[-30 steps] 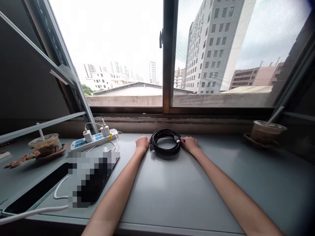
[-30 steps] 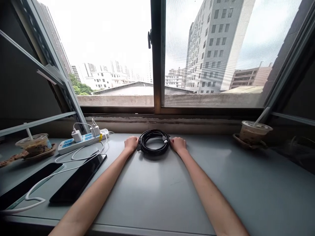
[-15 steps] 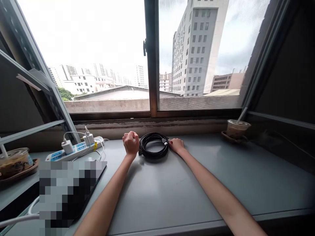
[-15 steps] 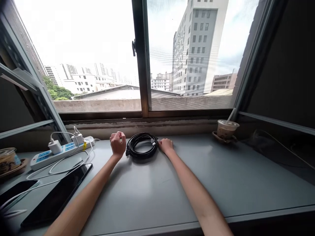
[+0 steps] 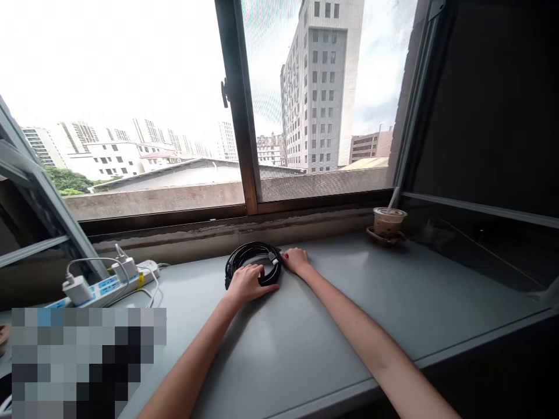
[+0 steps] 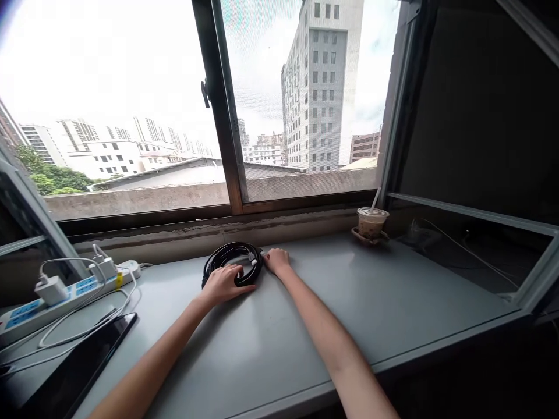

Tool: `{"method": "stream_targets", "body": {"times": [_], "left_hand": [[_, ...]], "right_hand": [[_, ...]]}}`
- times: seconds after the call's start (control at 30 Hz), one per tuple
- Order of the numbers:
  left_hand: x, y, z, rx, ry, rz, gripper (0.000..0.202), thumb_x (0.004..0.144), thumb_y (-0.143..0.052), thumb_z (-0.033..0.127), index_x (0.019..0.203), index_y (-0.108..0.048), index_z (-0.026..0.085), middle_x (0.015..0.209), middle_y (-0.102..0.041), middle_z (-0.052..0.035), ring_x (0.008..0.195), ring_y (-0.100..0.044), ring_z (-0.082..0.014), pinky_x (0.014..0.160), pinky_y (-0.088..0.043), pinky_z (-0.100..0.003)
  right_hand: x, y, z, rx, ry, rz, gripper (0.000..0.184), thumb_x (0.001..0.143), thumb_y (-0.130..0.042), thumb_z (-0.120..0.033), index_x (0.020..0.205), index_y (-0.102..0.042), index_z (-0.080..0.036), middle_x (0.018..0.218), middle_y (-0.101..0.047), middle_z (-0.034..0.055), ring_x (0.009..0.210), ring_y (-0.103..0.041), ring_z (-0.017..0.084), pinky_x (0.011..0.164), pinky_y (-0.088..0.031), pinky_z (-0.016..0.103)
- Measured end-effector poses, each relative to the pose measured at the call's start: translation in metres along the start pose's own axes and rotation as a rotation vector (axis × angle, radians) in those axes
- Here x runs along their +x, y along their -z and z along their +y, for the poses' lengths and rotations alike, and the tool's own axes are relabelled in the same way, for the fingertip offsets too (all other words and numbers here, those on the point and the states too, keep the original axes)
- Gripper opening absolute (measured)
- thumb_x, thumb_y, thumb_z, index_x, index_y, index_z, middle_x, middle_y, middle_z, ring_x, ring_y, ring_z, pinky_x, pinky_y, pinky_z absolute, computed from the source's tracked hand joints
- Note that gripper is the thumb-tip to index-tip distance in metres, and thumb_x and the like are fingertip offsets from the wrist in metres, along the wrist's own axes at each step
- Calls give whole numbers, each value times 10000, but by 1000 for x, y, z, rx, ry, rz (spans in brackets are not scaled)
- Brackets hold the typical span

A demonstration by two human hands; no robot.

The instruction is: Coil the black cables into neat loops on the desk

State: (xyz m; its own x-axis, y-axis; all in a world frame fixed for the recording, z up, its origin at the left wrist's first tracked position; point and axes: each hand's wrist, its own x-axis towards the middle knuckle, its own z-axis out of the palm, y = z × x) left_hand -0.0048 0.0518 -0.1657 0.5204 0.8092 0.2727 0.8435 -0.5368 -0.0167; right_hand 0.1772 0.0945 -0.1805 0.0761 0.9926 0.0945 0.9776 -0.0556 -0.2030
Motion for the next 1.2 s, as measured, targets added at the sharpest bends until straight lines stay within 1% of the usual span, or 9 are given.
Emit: {"method": "stream_targets", "body": {"times": [0.13,0.23,0.43,0.57,0.73,0.8,0.93,1.07,1.2], "left_hand": [[5,0,5,18,59,1,392,745,-493,589,754,-606,213,833,-674,-60,859,-618,-244,732,-414,-305],[8,-1,4,27,126,-19,397,742,-487,578,699,-618,206,795,-682,-72,833,-631,-259,700,-420,-309],[5,5,-15,59,354,-23,426,758,-470,538,767,-665,160,857,-694,-134,857,-640,-316,665,-435,-347],[-2,7,-25,78,428,5,449,784,-444,506,799,-674,121,870,-686,-167,852,-642,-321,668,-440,-354],[-6,3,-22,57,370,1,619,707,-453,688,822,-657,116,849,-683,-164,842,-639,-316,691,-444,-349],[-6,2,-18,44,327,-17,542,719,-492,631,833,-648,124,862,-687,-150,853,-639,-305,701,-444,-339],[-5,2,-7,21,260,-43,309,776,-502,414,893,-631,158,928,-691,-116,912,-635,-277,728,-442,-318],[-4,4,2,3,245,-66,294,769,-506,361,958,-608,160,951,-689,-116,936,-630,-285,745,-449,-341],[-2,3,1,-6,300,-75,326,778,-500,317,1052,-573,155,968,-683,-124,937,-629,-282,745,-454,-350]], "right_hand": [[1,-1,1,0,8,1,284,901,-492,-359,1072,-580,-149,1086,-592,74,955,-580,175,845,-483,390],[1,-2,2,-7,11,2,289,899,-496,-359,1077,-578,-146,1088,-591,74,964,-578,179,849,-481,395],[-1,-5,2,-37,11,0,271,904,-489,-351,1065,-583,-154,1078,-594,72,942,-582,167,837,-487,379],[-1,-7,2,-65,14,0,268,904,-489,-351,1056,-585,-151,1063,-598,70,927,-585,163,827,-491,374],[0,-10,3,-83,13,-2,268,906,-485,-355,1045,-588,-151,1048,-603,68,916,-587,160,823,-492,370],[0,-12,4,-85,10,-2,271,905,-487,-358,1042,-589,-148,1041,-605,67,912,-589,160,819,-493,369],[1,-14,5,-84,2,1,272,905,-486,-361,1035,-591,-147,1034,-607,66,909,-589,159,818,-493,368],[2,-14,6,-83,1,6,270,905,-485,-361,1032,-592,-148,1033,-606,65,910,-588,160,820,-491,369],[1,-14,7,-85,-1,4,270,904,-486,-362,1028,-591,-146,1024,-607,63,901,-589,158,812,-493,365]]}}
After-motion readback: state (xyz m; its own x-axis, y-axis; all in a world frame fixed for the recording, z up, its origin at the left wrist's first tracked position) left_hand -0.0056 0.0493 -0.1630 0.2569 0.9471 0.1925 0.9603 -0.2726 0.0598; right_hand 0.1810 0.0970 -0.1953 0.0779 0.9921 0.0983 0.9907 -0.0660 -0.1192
